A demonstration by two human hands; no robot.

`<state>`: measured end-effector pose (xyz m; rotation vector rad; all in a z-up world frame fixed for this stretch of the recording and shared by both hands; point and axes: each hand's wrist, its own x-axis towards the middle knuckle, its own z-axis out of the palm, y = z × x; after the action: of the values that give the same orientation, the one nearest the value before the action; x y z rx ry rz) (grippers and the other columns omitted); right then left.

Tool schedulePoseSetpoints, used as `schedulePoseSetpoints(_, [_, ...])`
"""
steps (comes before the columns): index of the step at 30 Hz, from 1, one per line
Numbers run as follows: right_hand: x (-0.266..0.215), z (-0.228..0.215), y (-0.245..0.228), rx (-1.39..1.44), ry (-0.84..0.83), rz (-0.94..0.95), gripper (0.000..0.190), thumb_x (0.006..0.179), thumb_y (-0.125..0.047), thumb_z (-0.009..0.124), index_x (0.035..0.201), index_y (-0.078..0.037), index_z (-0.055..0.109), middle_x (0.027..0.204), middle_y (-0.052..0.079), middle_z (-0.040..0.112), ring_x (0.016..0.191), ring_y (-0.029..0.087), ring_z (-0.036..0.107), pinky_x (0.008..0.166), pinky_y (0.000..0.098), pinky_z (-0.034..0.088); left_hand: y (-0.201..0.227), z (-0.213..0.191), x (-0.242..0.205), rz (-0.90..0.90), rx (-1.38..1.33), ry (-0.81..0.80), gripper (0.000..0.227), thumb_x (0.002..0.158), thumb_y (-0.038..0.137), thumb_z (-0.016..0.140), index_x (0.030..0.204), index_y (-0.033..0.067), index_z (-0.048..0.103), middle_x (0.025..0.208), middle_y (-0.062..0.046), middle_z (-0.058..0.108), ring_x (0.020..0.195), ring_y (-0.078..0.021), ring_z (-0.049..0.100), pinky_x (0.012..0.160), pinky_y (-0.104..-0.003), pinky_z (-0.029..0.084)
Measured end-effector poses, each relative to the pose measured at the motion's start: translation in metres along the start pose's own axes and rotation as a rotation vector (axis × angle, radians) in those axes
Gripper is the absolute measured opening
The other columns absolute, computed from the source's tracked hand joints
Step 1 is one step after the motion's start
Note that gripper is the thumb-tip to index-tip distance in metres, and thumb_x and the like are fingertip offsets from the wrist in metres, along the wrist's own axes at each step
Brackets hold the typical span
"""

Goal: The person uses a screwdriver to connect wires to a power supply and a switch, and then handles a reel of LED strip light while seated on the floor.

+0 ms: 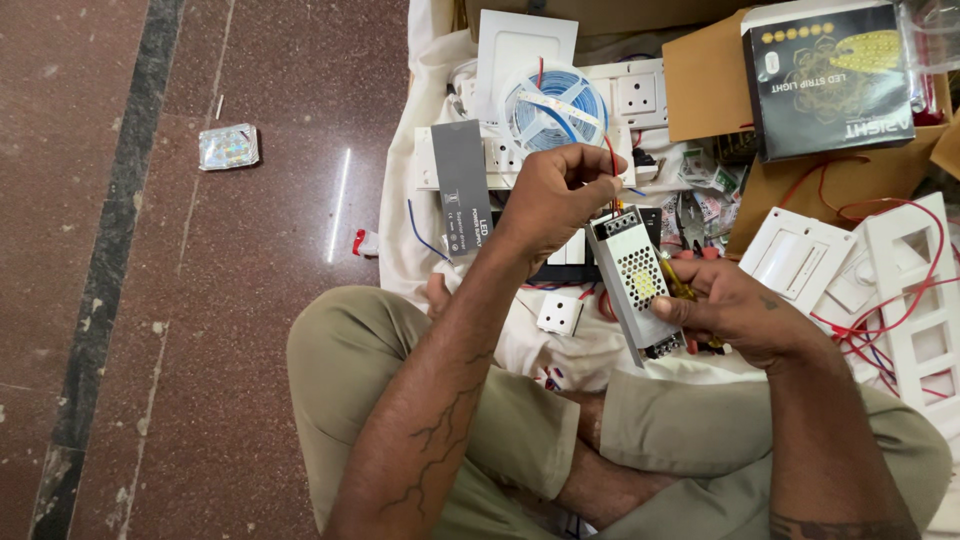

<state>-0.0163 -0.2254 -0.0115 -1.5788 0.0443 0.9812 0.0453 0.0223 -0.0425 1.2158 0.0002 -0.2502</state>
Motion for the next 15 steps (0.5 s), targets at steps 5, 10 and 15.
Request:
schedulePoseSetpoints(5, [0.001, -0.001, -0.001, 0.002, -0.002, -0.008, 0.056, 0.083, -0.03, 0.077, 0.129, 0.001, 0.07, 0.101, 0.004, 0.077, 0.081, 0.009, 0.063, 0.063, 0.0247, 0.048, 0.006, 0.002, -0.002, -0.012, 0.035, 0.032, 0.018, 0.09, 0.002, 0.07, 0.106, -0.0045, 0.071, 0.089, -0.002, 0.071, 0.077, -0.006, 0.065, 0.071, -0.022, 0.055])
schedulePoseSetpoints(10, [0.002, 0.001, -0.002, -0.057, 0.052, -0.03, 0.054, 0.082, -0.028, 0.078, 0.127, 0.001, 0.07, 0.104, 0.004, 0.077, 0.091, 0.01, 0.066, 0.08, 0.0268, 0.052, 0.008, 0.004, -0.004, 0.024, 0.028, 0.066, 0.016, 0.089, 0.002, 0.07, 0.103, -0.0049, 0.072, 0.087, -0.002, 0.069, 0.074, -0.0055, 0.062, 0.068, -0.021, 0.053])
schedulePoseSetpoints(15, [0.004, 0.002, -0.004, -0.07, 0.052, -0.027, 0.049, 0.081, -0.024, 0.078, 0.124, -0.001, 0.073, 0.106, 0.006, 0.078, 0.095, 0.013, 0.068, 0.085, 0.0299, 0.053, 0.016, 0.006, -0.004, 0.007, 0.122, 0.227, 0.023, 0.095, 0.017, 0.072, 0.088, -0.0049, 0.073, 0.073, -0.001, 0.067, 0.062, -0.0044, 0.054, 0.057, -0.021, 0.045])
